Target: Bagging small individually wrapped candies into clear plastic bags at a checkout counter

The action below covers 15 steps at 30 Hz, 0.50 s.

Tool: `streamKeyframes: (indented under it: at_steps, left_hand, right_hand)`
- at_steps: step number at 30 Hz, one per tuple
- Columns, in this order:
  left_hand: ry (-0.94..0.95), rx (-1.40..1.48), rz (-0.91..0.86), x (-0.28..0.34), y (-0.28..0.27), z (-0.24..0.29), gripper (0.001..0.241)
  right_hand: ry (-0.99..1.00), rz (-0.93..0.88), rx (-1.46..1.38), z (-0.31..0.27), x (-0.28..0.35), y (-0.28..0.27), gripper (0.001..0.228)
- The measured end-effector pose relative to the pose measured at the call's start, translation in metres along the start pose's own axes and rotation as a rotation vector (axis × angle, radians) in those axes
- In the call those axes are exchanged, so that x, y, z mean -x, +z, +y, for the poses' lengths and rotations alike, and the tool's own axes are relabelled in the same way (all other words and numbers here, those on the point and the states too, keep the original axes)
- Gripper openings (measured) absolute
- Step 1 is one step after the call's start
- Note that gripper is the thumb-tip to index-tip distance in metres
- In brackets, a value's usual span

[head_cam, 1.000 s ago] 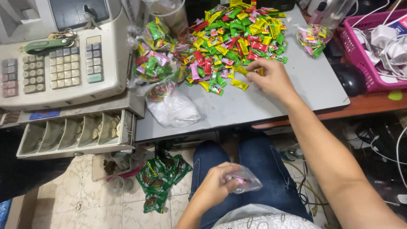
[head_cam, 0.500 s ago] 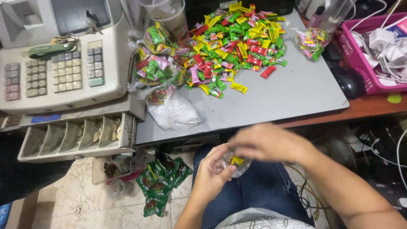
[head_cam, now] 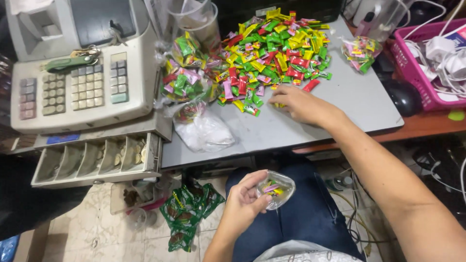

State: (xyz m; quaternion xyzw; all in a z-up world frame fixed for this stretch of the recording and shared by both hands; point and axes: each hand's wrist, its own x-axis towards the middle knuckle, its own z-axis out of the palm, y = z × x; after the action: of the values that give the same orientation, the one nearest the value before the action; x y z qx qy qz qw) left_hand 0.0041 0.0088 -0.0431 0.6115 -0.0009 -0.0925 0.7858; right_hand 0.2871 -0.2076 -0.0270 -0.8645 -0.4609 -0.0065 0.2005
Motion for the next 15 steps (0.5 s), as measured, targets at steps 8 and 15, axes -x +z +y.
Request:
streamKeyframes:
  at_steps: [8,15]
  left_hand:
    - [0.017,0.027,0.067,-0.021,0.001,0.003,0.060]
    - [0.052,0.068,0.057,-0.037,0.005,0.009,0.060]
  right_hand:
    - [-0.039,0.025,0.076,0.016,-0.004,0.003,0.026]
    - [0.295,-0.173,-0.087,0.013,-0.008,-0.020,0.032]
